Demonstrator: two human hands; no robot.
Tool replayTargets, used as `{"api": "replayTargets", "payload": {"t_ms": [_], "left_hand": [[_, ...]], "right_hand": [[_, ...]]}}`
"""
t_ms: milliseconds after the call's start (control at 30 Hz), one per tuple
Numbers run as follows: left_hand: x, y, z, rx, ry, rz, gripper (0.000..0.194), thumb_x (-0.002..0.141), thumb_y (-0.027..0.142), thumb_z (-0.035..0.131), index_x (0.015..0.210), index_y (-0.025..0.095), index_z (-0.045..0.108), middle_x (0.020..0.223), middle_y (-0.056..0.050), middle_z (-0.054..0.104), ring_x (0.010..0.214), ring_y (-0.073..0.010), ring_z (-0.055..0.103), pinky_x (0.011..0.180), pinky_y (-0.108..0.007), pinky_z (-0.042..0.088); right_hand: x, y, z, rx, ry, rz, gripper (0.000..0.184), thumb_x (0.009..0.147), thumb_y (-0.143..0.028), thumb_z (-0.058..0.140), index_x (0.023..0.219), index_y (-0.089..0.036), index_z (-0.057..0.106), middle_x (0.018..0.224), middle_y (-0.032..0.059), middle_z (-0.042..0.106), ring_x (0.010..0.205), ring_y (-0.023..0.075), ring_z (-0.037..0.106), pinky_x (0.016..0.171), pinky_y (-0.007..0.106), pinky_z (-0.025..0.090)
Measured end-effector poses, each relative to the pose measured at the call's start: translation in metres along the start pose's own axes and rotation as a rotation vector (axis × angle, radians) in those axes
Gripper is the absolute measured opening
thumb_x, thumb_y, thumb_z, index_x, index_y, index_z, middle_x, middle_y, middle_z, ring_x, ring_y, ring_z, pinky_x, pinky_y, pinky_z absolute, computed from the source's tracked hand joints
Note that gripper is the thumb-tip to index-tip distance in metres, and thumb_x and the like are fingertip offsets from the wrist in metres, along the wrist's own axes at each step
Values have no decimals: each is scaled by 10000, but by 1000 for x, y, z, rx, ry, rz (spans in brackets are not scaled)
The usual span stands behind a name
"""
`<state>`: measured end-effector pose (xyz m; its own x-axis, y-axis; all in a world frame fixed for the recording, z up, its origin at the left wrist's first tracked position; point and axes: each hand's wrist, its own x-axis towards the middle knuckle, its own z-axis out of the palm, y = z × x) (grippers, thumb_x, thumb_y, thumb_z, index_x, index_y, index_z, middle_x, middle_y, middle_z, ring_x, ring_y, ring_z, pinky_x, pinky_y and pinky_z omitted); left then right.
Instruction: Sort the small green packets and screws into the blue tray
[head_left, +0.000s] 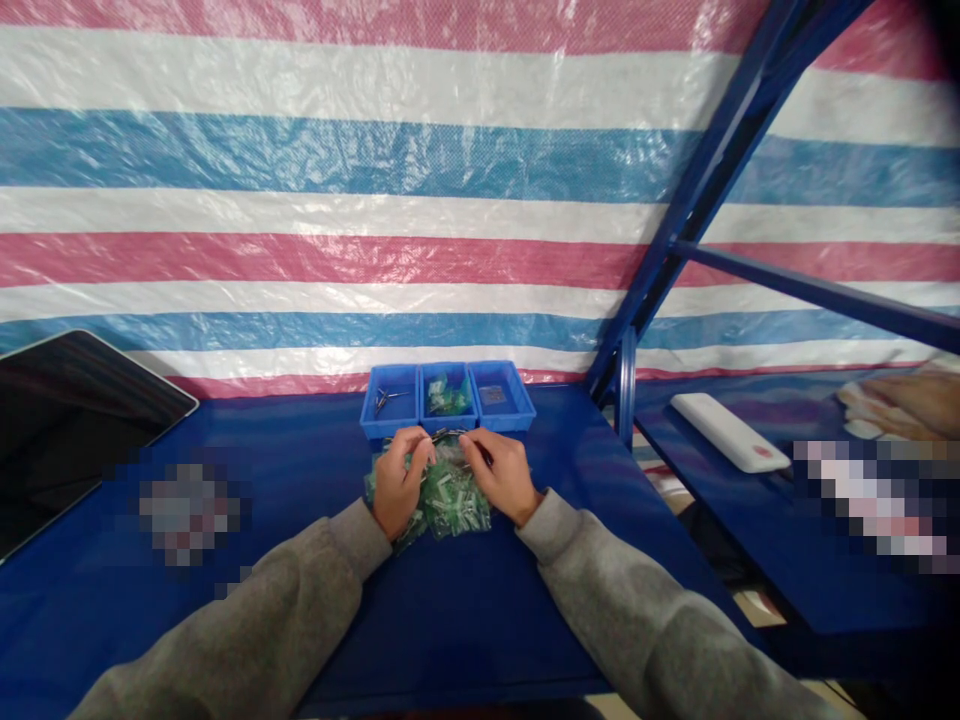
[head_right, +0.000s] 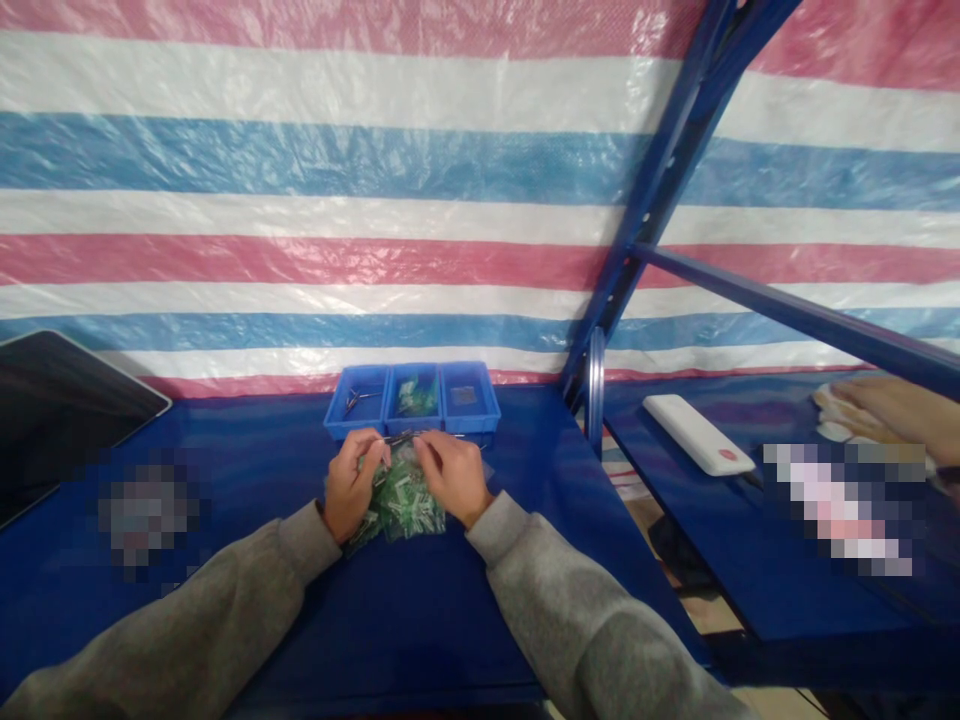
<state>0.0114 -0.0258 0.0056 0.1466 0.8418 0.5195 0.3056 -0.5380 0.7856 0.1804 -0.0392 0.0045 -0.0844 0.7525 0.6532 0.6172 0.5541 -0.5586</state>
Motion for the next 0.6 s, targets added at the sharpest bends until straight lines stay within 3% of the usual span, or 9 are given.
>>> {"api": "replayTargets", "payload": {"t_ms": [200,400,600], "left_hand": [[2,0,-2,150,-20,82,237,911,265,454,1029,198,648,945,-47,674,846,-159,605,789,-276,449],[4,-2,-3,155,-12,118,209,898,257,485,959,205,678,873,-36,666,806,-156,604,773,-279,456],[4,0,-3,135,52,138,227,900,228,480,1015,212,675,946,-47,644,890,-159,593,822,-290,460]], "right_hand": [[0,-2,-2,12,83,12,225,918,-262,436,838,-181,630,729,38,663,653,146,609,630,246,427],[-1,-2,-2,21,94,16,234,920,-270,429,842,-181,631,747,43,672,662,152,614,648,256,442],[-1,-2,-2,26,82,16,233,920,-268,431,831,-180,628,739,44,666,658,150,609,645,253,436]]}}
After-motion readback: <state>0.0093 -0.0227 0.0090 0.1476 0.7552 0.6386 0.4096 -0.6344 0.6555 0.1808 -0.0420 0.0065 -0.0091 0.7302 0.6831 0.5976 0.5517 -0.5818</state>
